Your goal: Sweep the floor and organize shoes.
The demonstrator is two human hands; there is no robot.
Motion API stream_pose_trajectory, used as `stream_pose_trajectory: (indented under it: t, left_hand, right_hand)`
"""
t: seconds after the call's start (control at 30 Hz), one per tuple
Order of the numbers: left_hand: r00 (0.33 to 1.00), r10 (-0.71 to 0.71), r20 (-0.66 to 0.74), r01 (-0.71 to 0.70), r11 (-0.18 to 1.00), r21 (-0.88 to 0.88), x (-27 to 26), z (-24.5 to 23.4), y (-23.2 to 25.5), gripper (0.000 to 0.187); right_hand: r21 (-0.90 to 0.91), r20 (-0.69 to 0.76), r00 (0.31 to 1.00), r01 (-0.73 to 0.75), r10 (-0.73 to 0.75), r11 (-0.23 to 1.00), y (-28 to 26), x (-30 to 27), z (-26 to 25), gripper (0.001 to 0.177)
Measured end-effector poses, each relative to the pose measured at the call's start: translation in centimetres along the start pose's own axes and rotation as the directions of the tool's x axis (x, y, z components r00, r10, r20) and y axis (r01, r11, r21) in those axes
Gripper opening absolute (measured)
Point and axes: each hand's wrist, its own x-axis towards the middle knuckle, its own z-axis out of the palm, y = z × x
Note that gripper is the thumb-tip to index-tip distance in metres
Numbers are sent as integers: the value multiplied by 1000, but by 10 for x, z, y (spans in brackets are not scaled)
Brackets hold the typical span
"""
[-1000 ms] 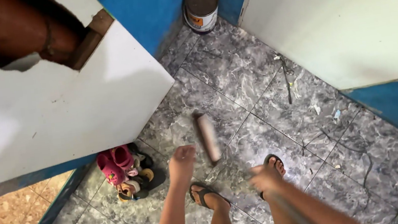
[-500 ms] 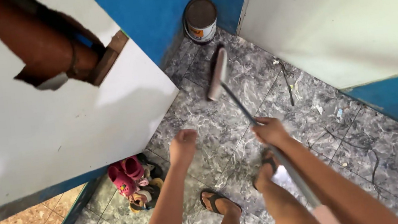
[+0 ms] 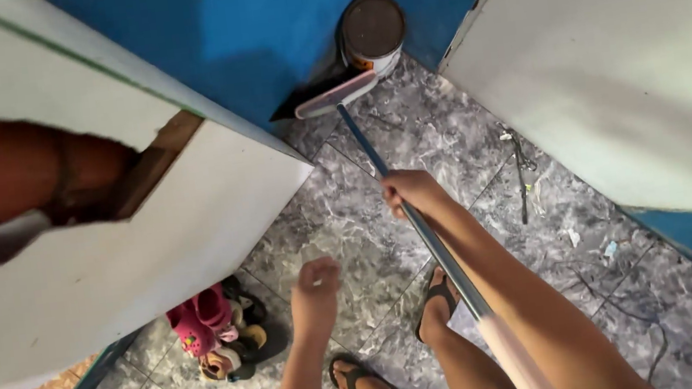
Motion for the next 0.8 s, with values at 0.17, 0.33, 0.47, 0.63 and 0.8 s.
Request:
stream_pose_trajectory:
  t: [0.17, 0.33, 0.47, 0.63, 0.8]
  left_hand:
    - [995, -97, 5, 96, 980, -176, 11, 31, -2, 24]
    - [982, -187, -27, 180, 967, -180, 25, 42, 18, 27]
    - [997, -83, 2, 80, 962, -260, 40, 42, 4, 27]
    - [987, -158, 43, 163, 965, -203, 49, 37, 34, 29]
    - [985, -160, 71, 164, 984, -67, 58, 35, 39, 31]
  right_hand:
    - [-549, -106, 974, 112, -201, 829, 6, -71, 10, 9]
    - [-356, -252, 953, 72, -170, 932, 11, -13, 1, 9]
    - [-464, -24, 968, 210, -250, 861, 1, 44, 14, 20]
    - [-430, -76, 975, 159, -211, 889, 5, 65, 6, 11]
    - [25, -39, 995, -94, 95, 995, 35, 23, -41, 45]
